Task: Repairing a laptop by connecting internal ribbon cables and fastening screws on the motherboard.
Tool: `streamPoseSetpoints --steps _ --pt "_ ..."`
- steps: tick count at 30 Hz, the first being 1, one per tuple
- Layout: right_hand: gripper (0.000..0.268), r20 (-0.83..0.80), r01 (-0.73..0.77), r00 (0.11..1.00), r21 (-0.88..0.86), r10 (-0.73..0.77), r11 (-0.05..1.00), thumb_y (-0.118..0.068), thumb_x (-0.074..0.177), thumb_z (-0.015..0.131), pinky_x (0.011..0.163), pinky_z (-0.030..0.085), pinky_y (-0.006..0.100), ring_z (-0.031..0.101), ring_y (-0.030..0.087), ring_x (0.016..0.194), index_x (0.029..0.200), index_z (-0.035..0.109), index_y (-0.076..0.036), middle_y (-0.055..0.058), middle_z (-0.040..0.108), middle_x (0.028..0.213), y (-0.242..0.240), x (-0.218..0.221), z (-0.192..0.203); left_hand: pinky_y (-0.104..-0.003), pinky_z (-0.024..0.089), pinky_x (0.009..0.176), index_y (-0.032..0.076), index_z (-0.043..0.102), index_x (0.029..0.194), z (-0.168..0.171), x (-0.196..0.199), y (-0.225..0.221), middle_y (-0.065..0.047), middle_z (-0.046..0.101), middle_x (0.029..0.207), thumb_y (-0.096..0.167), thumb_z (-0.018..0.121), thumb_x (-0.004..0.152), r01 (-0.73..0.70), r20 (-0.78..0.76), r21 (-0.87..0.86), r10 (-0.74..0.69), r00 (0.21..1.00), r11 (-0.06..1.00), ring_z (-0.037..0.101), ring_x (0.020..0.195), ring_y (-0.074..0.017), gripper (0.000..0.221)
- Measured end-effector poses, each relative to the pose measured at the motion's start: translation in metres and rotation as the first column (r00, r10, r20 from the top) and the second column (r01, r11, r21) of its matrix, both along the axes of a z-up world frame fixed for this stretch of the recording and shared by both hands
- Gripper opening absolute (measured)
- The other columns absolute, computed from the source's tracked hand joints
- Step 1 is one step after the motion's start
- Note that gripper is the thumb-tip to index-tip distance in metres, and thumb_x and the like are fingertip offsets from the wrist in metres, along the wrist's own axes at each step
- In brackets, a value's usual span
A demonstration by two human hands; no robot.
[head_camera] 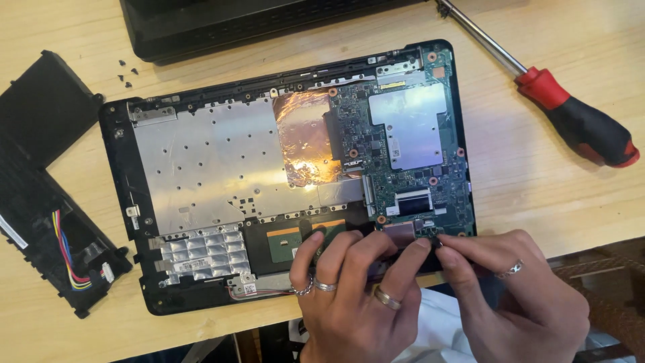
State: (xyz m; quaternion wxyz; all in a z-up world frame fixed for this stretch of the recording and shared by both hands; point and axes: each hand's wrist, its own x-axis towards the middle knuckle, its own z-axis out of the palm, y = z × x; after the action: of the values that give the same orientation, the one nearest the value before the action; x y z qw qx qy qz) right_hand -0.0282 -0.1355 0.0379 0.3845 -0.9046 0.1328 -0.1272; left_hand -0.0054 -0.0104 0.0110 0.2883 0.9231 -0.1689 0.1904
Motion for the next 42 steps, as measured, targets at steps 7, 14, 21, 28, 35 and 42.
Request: streamPoseSetpoints --steps 7,14,21,28,35,42 --pt "0.002 0.091 -0.049 0.994 -0.162 0.065 0.986 0.004 0.093 0.076 0.077 0.049 0.033 0.066 0.02 0.071 0.093 0.074 0.003 0.014 0.074 0.088 0.007 -0.001 -0.005 -0.043 0.045 0.1 0.031 0.071 0.111 -0.007 -0.003 0.001 0.008 0.068 0.098 0.018 0.058 0.093 -0.026 0.053 -0.019 0.027 0.998 0.999 0.064 0.096 -0.0175 0.026" --pt "0.004 -0.03 -0.025 0.999 -0.307 0.017 0.951 -0.002 0.097 0.079 0.075 0.048 0.038 0.06 0.022 0.063 0.099 0.079 -0.004 0.006 0.072 0.078 0.009 0.001 0.003 -0.043 0.049 0.095 0.033 0.068 0.113 -0.007 0.0 -0.002 0.009 0.071 0.097 0.03 0.065 0.1 -0.061 0.094 0.035 0.057 0.994 0.998 0.066 0.094 -0.0173 0.014" --pt "0.016 -0.25 0.0 0.966 -0.256 -0.066 0.967 -0.013 0.096 0.07 0.043 0.033 0.03 0.026 0.018 0.045 0.085 0.082 -0.011 0.004 0.033 0.051 0.013 0.016 0.012 -0.041 0.05 0.091 0.032 0.071 0.111 -0.009 0.002 -0.005 0.009 0.07 0.095 0.031 0.061 0.101 -0.071 0.104 0.068 0.064 0.993 0.995 0.066 0.092 -0.0163 0.014" --pt "0.011 0.02 0.156 0.988 -0.233 -0.155 0.96 0.002 0.095 0.083 0.054 0.04 0.026 0.047 0.017 0.059 0.088 0.075 0.0 0.008 0.06 0.068 0.027 0.007 -0.006 -0.043 0.049 0.094 0.034 0.071 0.11 -0.004 0.0 -0.007 0.01 0.067 0.096 0.03 0.065 0.1 -0.075 0.04 0.083 0.072 0.997 0.994 0.065 0.094 -0.0149 0.012" --pt "0.014 0.039 0.123 0.992 -0.208 -0.117 0.97 0.005 0.094 0.081 0.053 0.043 0.025 0.05 0.018 0.06 0.085 0.071 0.002 0.011 0.065 0.072 0.026 0.008 -0.005 -0.043 0.049 0.096 0.033 0.072 0.111 -0.004 -0.002 -0.007 0.01 0.067 0.098 0.03 0.064 0.1 -0.087 -0.018 0.061 0.088 0.996 0.994 0.065 0.096 -0.0152 0.014" --pt "0.014 0.038 0.057 0.998 -0.201 -0.051 0.978 0.003 0.092 0.081 0.059 0.043 0.028 0.051 0.018 0.06 0.083 0.071 0.001 0.009 0.066 0.074 0.017 0.006 -0.007 -0.042 0.049 0.093 0.033 0.073 0.11 -0.01 -0.002 -0.004 0.009 0.068 0.098 0.029 0.061 0.099 -0.072 0.039 0.047 0.07 0.997 0.996 0.065 0.094 -0.0164 0.017"
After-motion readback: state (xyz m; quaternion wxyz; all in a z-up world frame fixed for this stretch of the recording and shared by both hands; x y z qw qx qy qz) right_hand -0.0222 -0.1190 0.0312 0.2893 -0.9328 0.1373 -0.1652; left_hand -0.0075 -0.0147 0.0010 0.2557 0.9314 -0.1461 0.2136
